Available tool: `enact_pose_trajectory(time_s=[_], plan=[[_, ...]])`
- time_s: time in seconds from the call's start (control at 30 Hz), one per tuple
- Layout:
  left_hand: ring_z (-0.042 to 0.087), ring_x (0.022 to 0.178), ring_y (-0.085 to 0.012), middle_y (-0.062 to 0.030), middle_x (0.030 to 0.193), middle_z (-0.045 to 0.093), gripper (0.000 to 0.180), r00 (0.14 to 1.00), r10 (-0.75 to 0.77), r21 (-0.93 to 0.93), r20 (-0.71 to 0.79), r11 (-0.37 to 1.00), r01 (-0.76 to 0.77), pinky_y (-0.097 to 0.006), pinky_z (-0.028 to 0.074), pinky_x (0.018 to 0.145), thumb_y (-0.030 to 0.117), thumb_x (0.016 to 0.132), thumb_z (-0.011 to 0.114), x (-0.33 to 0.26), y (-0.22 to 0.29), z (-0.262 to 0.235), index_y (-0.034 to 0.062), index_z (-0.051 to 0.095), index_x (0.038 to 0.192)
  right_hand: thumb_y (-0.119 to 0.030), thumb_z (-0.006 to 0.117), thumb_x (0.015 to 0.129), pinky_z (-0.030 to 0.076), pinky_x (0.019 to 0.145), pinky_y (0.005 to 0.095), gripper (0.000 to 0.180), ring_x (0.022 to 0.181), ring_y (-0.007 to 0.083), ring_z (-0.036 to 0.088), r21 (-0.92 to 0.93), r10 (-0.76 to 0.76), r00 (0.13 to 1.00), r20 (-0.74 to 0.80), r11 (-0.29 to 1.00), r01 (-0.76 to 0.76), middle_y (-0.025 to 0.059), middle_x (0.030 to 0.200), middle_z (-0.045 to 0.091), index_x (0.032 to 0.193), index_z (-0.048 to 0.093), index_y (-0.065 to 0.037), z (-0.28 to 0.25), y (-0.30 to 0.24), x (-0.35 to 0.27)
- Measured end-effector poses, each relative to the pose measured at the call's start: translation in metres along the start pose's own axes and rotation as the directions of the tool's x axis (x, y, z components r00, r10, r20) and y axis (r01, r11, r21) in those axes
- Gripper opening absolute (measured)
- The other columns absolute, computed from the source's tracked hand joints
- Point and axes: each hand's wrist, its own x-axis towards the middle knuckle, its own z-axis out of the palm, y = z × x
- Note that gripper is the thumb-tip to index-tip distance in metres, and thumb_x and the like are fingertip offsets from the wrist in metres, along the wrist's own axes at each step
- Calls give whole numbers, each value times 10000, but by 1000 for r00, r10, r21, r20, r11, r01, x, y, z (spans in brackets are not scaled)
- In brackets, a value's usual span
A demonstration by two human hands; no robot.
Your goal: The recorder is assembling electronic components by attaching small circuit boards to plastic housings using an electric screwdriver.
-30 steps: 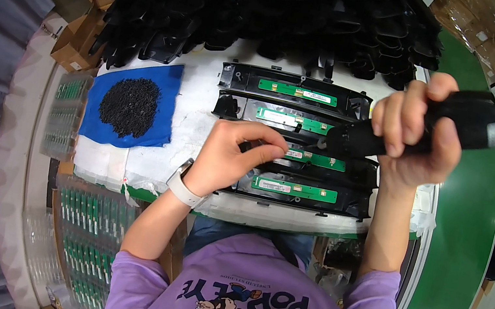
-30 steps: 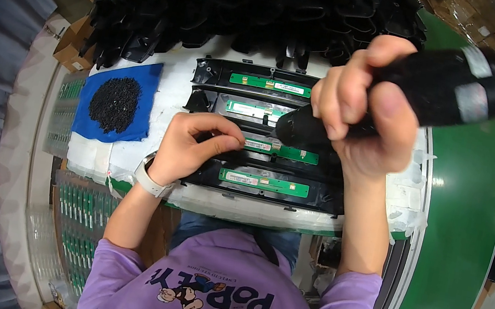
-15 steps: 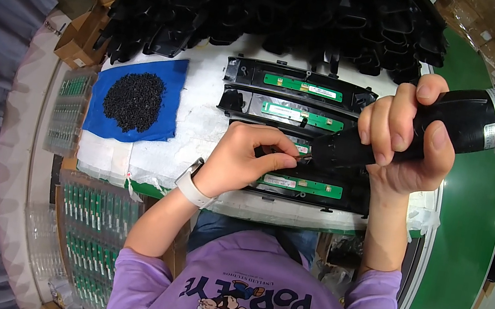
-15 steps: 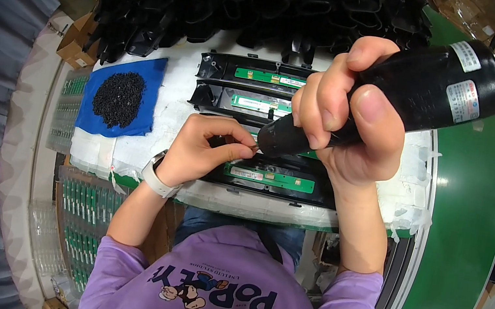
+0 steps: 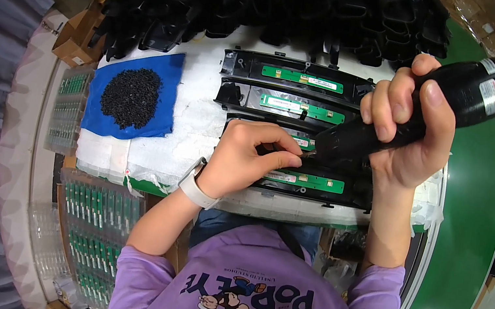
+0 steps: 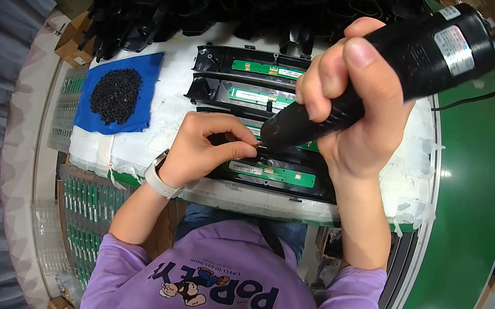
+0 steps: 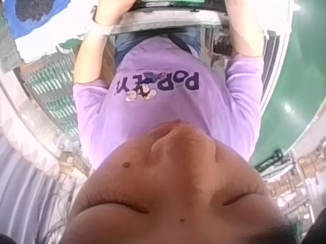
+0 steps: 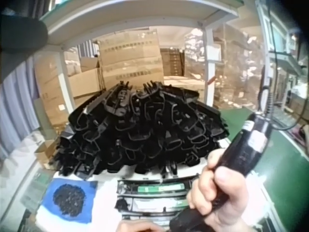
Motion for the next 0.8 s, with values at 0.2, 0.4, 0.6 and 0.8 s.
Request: enact_pose_trajectory(time_s=[0.2, 0.4, 0.6, 0.8], plan=[[614, 702, -186, -76, 760, 657, 86, 997, 81, 56, 12, 995, -82, -286, 490, 669, 54, 741, 714, 12, -1, -3, -1, 664, 784, -203, 497, 885, 394, 493, 279, 250, 422, 105, 418, -46, 58, 998, 3, 997, -58, 13, 609, 443, 1053, 466, -20, -10, -1, -1], [594, 845, -282, -85, 855, 612, 111, 945, 279, 409, 173, 852, -327, -357, 482, 734, 76, 798, 646, 15, -10, 7, 31, 563, 855, -98, 648, 765, 337, 378, 217, 246, 384, 108, 458, -173, 56, 997, 45, 984, -47, 48, 553, 520, 939, 526, 26, -20, 5, -3], [592, 832, -285, -91, 851, 616, 110, 939, 266, 410, 219, 848, -336, -365, 483, 719, 71, 803, 638, 13, -15, 7, 15, 552, 843, -100, 673, 750, 348, 384, 211, 242, 402, 97, 473, -214, 102, 994, 40, 973, -91, 29, 562, 523, 915, 543, 22, -20, 13, -4], [595, 824, -287, -99, 840, 618, 118, 942, 245, 372, 230, 872, -317, -364, 488, 700, 71, 809, 634, 14, -15, 6, 5, 548, 855, -97, 681, 743, 351, 387, 208, 249, 422, 92, 484, -208, 101, 994, 48, 974, -89, 20, 585, 528, 914, 546, 24, -21, 13, -5]])
